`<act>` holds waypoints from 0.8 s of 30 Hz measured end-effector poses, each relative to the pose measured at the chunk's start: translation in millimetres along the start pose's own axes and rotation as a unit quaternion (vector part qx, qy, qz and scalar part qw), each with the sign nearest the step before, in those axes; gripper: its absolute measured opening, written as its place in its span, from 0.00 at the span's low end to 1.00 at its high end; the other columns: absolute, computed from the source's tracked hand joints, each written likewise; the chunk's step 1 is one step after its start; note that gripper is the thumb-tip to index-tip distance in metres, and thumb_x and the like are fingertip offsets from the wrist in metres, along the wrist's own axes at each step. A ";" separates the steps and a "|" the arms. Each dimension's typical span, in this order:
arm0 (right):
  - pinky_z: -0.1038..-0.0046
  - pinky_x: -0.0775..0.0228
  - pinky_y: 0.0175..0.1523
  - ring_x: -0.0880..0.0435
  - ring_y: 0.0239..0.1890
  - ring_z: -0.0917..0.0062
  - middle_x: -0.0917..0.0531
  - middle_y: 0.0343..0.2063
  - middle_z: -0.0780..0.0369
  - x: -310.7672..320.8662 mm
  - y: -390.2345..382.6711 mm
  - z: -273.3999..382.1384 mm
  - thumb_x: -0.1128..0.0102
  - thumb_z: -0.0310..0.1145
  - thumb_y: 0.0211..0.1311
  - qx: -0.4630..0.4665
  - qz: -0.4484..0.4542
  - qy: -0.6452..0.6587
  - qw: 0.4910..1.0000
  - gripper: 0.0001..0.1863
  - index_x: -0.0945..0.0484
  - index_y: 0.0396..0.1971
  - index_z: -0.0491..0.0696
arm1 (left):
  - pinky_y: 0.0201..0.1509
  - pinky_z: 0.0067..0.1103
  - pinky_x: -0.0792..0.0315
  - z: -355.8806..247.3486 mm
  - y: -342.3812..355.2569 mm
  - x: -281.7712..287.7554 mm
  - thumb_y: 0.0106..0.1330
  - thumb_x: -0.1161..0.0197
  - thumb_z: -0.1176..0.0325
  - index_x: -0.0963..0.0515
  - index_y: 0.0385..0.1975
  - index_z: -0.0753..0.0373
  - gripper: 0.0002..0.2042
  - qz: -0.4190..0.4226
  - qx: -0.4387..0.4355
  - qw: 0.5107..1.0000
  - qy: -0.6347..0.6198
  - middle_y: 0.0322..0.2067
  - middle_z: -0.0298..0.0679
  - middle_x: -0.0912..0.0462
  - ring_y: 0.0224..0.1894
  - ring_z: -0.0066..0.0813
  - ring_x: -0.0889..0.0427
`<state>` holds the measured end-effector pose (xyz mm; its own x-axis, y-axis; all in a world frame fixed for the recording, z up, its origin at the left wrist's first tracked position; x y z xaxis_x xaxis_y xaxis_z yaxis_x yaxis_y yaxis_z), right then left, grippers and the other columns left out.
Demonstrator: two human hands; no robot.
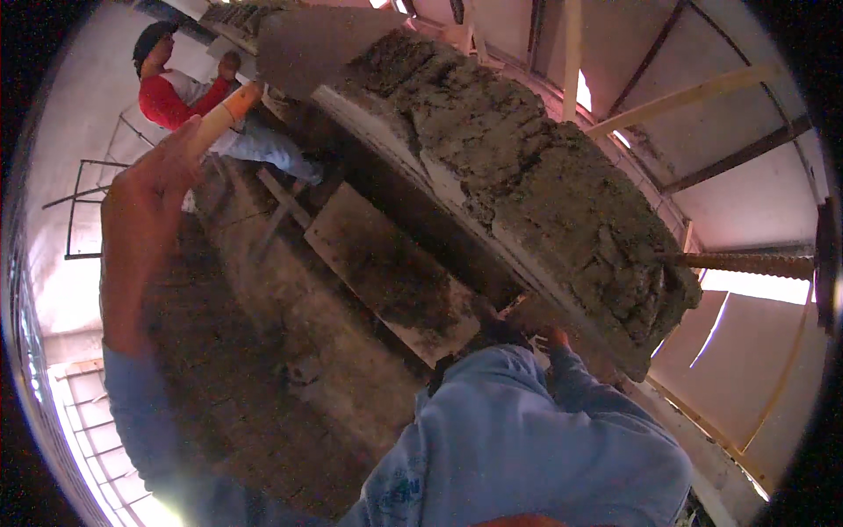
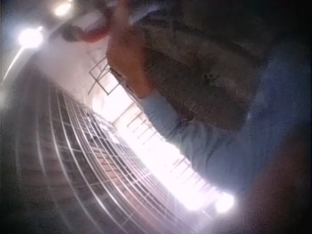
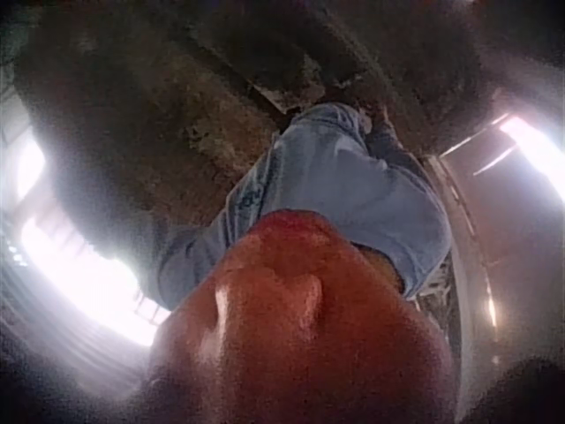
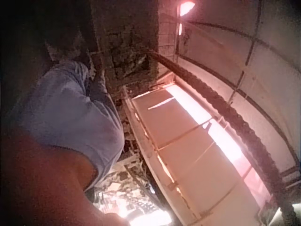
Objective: The person applies mortar to a cinder block wall using a trowel. They spread the mortar across the top surface and into the joints between blocks, smoothing the surface as they work.
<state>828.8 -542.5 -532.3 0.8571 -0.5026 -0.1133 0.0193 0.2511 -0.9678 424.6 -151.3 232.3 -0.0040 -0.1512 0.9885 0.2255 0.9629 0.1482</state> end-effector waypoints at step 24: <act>0.59 0.28 0.48 0.18 0.46 0.68 0.19 0.49 0.63 -30.8 -21.5 25.3 0.48 0.48 0.68 0.008 0.021 -0.069 0.997 0.22 0.27 0.56 0.55 | 0.58 0.27 0.29 31.0 15.5 23.9 0.72 0.45 0.56 0.26 0.60 0.59 0.21 0.014 -0.004 0.998 -0.062 0.50 0.47 0.17 0.53 0.35 0.18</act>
<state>815.0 -511.4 -502.3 0.9200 -0.3729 -0.1209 -0.0109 0.2838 -0.9588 397.8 -133.1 259.1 -0.1172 -0.0947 0.9886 0.2352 0.9645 0.1203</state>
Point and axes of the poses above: each hand's wrist, its own y-axis towards the middle knuckle, its own x-axis out of the back of the hand, z = x × y, the point moved 2 cm from there along y, towards the middle knuckle
